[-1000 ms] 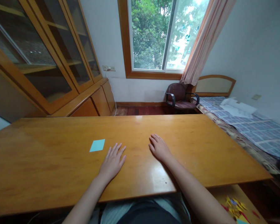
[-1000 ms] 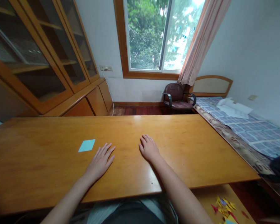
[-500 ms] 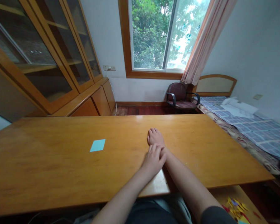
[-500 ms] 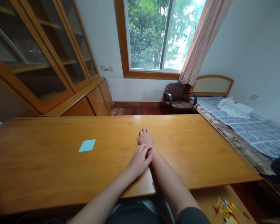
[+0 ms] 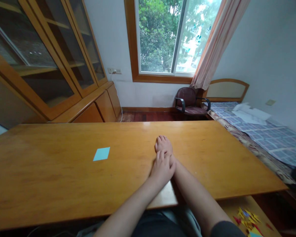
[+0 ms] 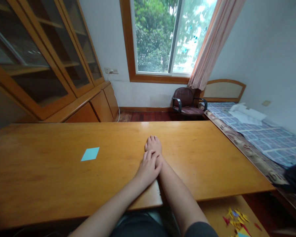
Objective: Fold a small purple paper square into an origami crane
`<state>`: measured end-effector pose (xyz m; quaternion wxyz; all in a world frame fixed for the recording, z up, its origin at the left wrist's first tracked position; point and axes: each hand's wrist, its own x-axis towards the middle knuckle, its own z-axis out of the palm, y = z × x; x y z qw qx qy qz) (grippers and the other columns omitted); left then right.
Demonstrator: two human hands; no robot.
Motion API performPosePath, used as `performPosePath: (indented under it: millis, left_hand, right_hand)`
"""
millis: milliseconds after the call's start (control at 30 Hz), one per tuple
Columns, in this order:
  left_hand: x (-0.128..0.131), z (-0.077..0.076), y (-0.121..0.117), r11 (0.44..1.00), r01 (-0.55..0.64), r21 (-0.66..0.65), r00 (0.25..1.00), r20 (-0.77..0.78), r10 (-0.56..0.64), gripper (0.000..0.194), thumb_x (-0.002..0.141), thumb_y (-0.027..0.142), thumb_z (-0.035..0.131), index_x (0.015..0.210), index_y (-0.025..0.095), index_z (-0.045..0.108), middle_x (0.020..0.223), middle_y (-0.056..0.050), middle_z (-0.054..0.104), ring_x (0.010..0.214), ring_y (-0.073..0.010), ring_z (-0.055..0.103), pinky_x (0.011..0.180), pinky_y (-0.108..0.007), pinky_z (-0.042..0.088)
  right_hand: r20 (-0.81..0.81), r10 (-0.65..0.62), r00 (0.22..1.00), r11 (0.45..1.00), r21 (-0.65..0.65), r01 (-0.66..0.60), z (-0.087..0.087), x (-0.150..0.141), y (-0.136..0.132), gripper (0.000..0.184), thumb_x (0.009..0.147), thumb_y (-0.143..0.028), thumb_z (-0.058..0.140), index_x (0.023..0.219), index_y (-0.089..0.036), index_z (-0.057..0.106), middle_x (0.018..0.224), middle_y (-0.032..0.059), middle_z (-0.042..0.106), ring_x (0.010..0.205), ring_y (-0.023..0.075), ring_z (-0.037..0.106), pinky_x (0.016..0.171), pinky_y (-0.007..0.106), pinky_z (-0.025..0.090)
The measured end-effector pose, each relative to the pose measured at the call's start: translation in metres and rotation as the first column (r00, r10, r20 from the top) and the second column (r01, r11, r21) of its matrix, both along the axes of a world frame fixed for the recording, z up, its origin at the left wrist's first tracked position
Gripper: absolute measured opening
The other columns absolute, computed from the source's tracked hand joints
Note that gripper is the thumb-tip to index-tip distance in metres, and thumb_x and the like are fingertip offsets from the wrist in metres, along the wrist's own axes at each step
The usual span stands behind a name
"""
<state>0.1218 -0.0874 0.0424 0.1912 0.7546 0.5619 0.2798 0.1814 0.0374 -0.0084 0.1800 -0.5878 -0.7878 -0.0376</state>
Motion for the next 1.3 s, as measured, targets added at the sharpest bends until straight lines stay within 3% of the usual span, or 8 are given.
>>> performPosePath:
  millis: [100, 267, 567, 667, 767, 867, 1100, 1300]
  left_hand:
    - [0.006, 0.007, -0.023, 0.999, 0.009, -0.032, 1.0, 0.023, -0.009, 0.028, 0.088, 0.021, 0.052, 0.115, 0.016, 0.057, 0.12, -0.012, 0.055, 0.117, -0.028, 0.046, 0.105, -0.045, 0.042]
    - [0.014, 0.026, -0.07, 0.963, 0.246, -0.108, 0.964, 0.127, -0.232, 0.02, 0.085, 0.025, 0.057, 0.105, 0.021, 0.057, 0.11, -0.008, 0.057, 0.11, -0.0254, 0.05, 0.092, -0.039, 0.049]
    - [-0.006, -0.003, -0.001, 0.992, 0.124, -0.002, 0.992, 0.033, -0.124, 0.029, 0.091, 0.025, 0.051, 0.118, 0.018, 0.057, 0.126, -0.011, 0.055, 0.124, -0.0271, 0.044, 0.109, -0.045, 0.038]
    - [0.001, 0.004, -0.019, 0.991, 0.121, -0.05, 0.986, 0.124, -0.115, 0.021, 0.086, 0.02, 0.052, 0.107, 0.019, 0.059, 0.114, -0.009, 0.059, 0.114, -0.0254, 0.048, 0.103, -0.043, 0.043]
    - [0.008, 0.019, -0.045, 0.953, 0.283, -0.109, 0.934, 0.258, -0.248, 0.012, 0.082, 0.015, 0.053, 0.09, 0.021, 0.06, 0.101, -0.005, 0.06, 0.108, -0.0227, 0.052, 0.099, -0.038, 0.045]
    - [0.007, 0.027, -0.051, 0.924, 0.37, -0.095, 0.902, 0.272, -0.334, 0.018, 0.08, 0.017, 0.058, 0.098, 0.021, 0.06, 0.107, -0.006, 0.06, 0.11, -0.0229, 0.051, 0.099, -0.037, 0.045]
    - [-0.013, 0.002, 0.003, 0.992, 0.119, -0.039, 0.981, 0.156, -0.111, 0.029, 0.085, 0.018, 0.055, 0.114, 0.019, 0.06, 0.127, -0.01, 0.054, 0.125, -0.0276, 0.043, 0.112, -0.046, 0.035]
    - [-0.003, 0.003, -0.046, 0.97, 0.229, -0.077, 0.911, 0.369, -0.186, 0.026, 0.078, 0.009, 0.055, 0.099, 0.021, 0.063, 0.109, -0.006, 0.06, 0.109, -0.0218, 0.054, 0.099, -0.037, 0.046]
  right_hand:
    - [-0.019, 0.008, 1.0, 0.999, 0.052, -0.007, -0.002, 0.002, -0.002, 0.02, 0.094, -0.022, 0.047, 0.106, -0.016, 0.063, 0.117, 0.0133, 0.063, 0.115, 0.025, 0.05, 0.101, 0.036, 0.038]
    - [-0.026, 0.012, 1.0, 0.997, 0.071, -0.01, -0.003, 0.004, -0.005, 0.021, 0.093, -0.019, 0.048, 0.106, -0.014, 0.063, 0.115, 0.0146, 0.064, 0.114, 0.0262, 0.051, 0.103, 0.037, 0.037]
    - [-0.054, -0.01, 0.998, 0.999, 0.039, 0.012, -0.006, 0.003, 0.0, 0.023, 0.094, -0.02, 0.048, 0.109, -0.017, 0.065, 0.124, 0.012, 0.063, 0.119, 0.0254, 0.05, 0.102, 0.036, 0.039]
    - [-0.08, 0.004, 0.997, 0.998, 0.055, 0.001, -0.007, 0.005, -0.001, 0.024, 0.094, -0.021, 0.047, 0.11, -0.017, 0.065, 0.125, 0.0123, 0.062, 0.12, 0.0256, 0.049, 0.103, 0.037, 0.038]
    - [-0.091, 0.016, 0.996, 0.999, 0.05, -0.011, -0.006, 0.007, -0.003, 0.025, 0.094, -0.021, 0.047, 0.111, -0.016, 0.065, 0.123, 0.0134, 0.063, 0.12, 0.0257, 0.049, 0.104, 0.038, 0.038]
    - [-0.094, 0.017, 0.995, 0.999, 0.047, -0.013, -0.005, 0.007, -0.003, 0.026, 0.094, -0.02, 0.047, 0.111, -0.016, 0.065, 0.123, 0.0137, 0.063, 0.12, 0.0255, 0.05, 0.104, 0.037, 0.038]
    - [-0.099, 0.004, 0.995, 1.0, 0.01, -0.003, -0.006, 0.006, 0.001, 0.022, 0.094, -0.022, 0.048, 0.108, -0.019, 0.065, 0.124, 0.0106, 0.063, 0.119, 0.0238, 0.05, 0.102, 0.035, 0.039]
    - [-0.094, 0.021, 0.995, 0.999, 0.042, -0.017, -0.004, 0.007, -0.003, 0.025, 0.094, -0.021, 0.047, 0.112, -0.016, 0.065, 0.124, 0.0131, 0.062, 0.12, 0.0249, 0.049, 0.104, 0.036, 0.038]
